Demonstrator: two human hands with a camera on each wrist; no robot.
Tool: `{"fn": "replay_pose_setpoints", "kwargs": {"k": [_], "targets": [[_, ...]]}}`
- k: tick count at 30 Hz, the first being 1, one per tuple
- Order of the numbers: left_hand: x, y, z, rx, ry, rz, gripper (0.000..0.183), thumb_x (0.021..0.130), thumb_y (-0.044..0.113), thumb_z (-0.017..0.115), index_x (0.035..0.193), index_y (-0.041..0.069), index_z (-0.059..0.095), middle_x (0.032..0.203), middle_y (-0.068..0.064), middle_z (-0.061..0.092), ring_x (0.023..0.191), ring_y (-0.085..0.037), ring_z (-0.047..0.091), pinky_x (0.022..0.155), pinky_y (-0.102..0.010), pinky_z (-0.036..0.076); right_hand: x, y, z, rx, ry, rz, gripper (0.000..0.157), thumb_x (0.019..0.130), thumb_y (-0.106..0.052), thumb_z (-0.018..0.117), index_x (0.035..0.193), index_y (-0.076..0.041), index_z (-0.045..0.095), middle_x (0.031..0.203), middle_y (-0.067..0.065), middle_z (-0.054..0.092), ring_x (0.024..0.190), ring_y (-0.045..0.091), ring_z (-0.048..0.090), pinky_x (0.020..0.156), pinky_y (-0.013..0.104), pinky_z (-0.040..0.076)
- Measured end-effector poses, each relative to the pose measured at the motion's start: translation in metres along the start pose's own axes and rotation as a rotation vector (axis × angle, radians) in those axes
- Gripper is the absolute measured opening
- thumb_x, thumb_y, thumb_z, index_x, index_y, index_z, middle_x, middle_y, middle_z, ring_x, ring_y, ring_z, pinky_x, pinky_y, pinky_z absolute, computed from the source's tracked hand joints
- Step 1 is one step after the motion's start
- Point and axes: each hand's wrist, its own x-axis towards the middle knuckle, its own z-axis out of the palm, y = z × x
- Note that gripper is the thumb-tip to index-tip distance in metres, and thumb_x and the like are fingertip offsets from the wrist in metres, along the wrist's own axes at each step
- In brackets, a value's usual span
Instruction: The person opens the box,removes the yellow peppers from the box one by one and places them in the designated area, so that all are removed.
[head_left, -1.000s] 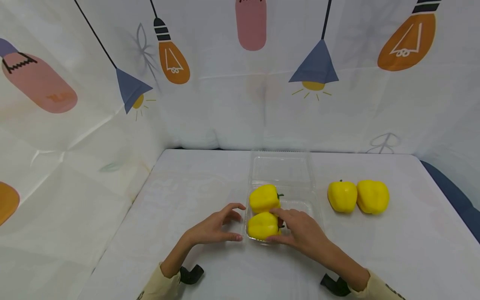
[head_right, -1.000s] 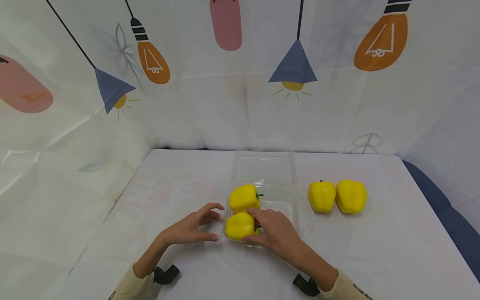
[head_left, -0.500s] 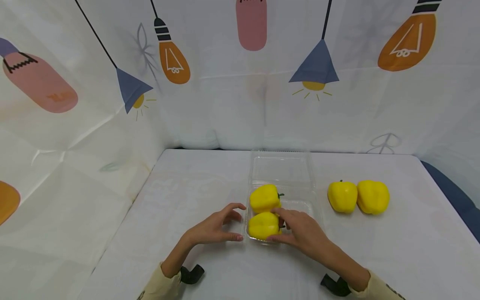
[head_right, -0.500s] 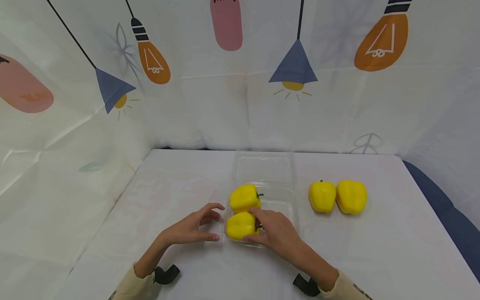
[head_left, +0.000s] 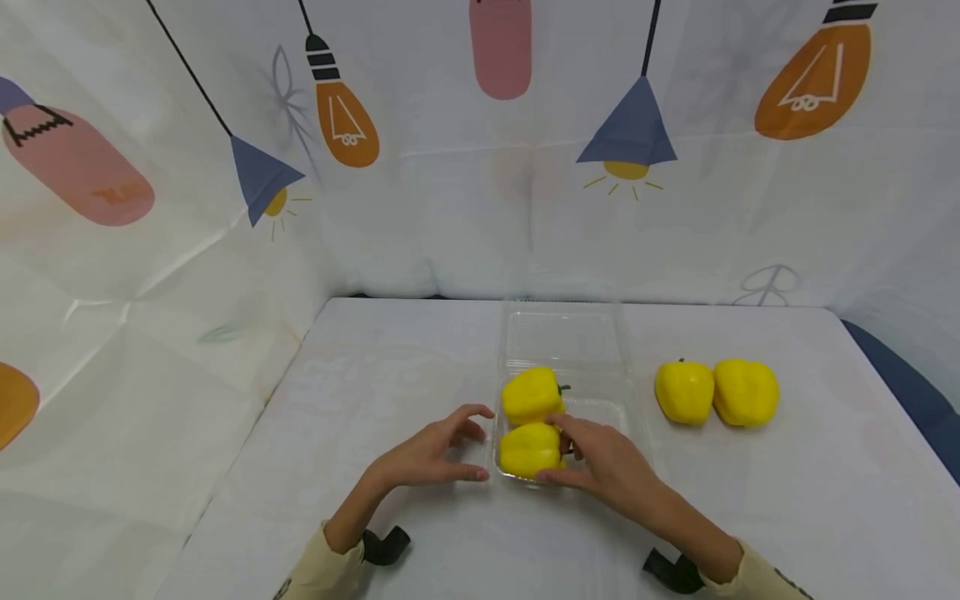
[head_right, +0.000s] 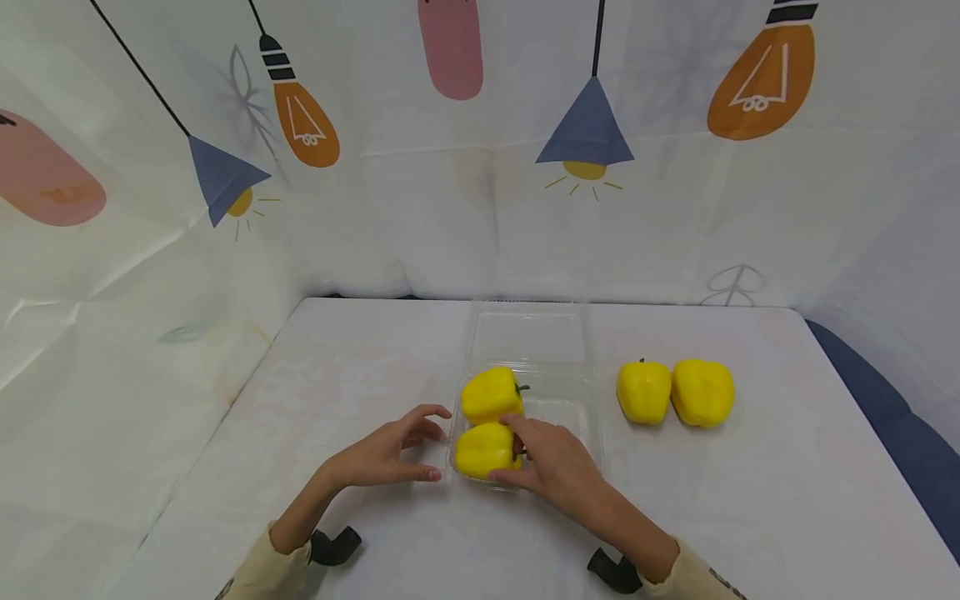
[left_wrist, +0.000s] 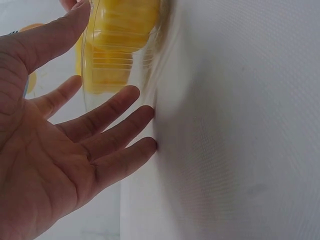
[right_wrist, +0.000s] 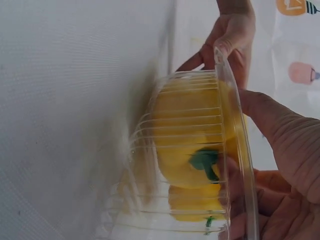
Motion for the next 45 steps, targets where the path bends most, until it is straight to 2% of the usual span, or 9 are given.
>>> {"fn": "replay_pose_setpoints", "kwargs": {"k": [7,15,26,37,45], "targets": [[-0.0013,-0.0007,-0.0015,-0.009,-0.013,-0.001,0.074,0.08,0.04,0.074,0.138,0.031,0.029,0.118,0.002,0.058,0.114,-0.017,0.054,0.1,-0.041,0.042,0.0008,-0.0029,0.0022,0.014,0.006,0.017,0.069,0.071,-0.059,0.072,0.123,-0.017,0.055,0.086,-0.017,0.057,0.071,0.009,0.053,0.063,0.018,0.045],[-0.0008,-0.0001,-0.0012,0.003,-0.007,0.009,0.074,0.079,0.041,0.074,0.137,0.033,0.029,0.119,0.001,0.058,0.115,-0.016,0.054,0.1,-0.041,0.042,0.0017,-0.0031,0.0045,-0.048,0.005,-0.001,0.075,0.07,-0.065,0.067,0.126,-0.016,0.055,0.09,-0.016,0.06,0.076,0.007,0.056,0.069,0.021,0.048],[-0.0016,0.0037,0.0012,0.051,-0.004,0.011,0.082,0.075,0.044,0.076,0.141,0.027,0.03,0.124,0.003,0.056,0.115,-0.016,0.054,0.099,-0.041,0.043,0.001,-0.0036,0.0064,-0.022,0.0,-0.018,0.068,0.072,-0.057,0.07,0.126,-0.018,0.055,0.094,-0.014,0.063,0.077,0.006,0.058,0.068,0.02,0.048],[0.0003,0.0043,0.0008,0.082,-0.01,-0.007,0.082,0.076,0.046,0.076,0.141,0.028,0.029,0.127,0.003,0.055,0.117,-0.014,0.052,0.101,-0.043,0.041,0.0015,-0.001,0.0097,-0.006,0.044,-0.025,0.065,0.072,-0.058,0.07,0.123,-0.019,0.057,0.084,-0.018,0.059,0.069,0.004,0.052,0.061,0.017,0.045],[0.0001,0.0046,0.0007,0.078,-0.01,0.021,0.081,0.076,0.046,0.075,0.14,0.024,0.031,0.126,0.0,0.056,0.118,-0.018,0.052,0.102,-0.045,0.039,-0.0001,0.002,0.01,0.022,0.064,-0.02,0.066,0.072,-0.061,0.068,0.122,-0.019,0.059,0.084,-0.018,0.059,0.069,0.007,0.053,0.061,0.018,0.045]]}}
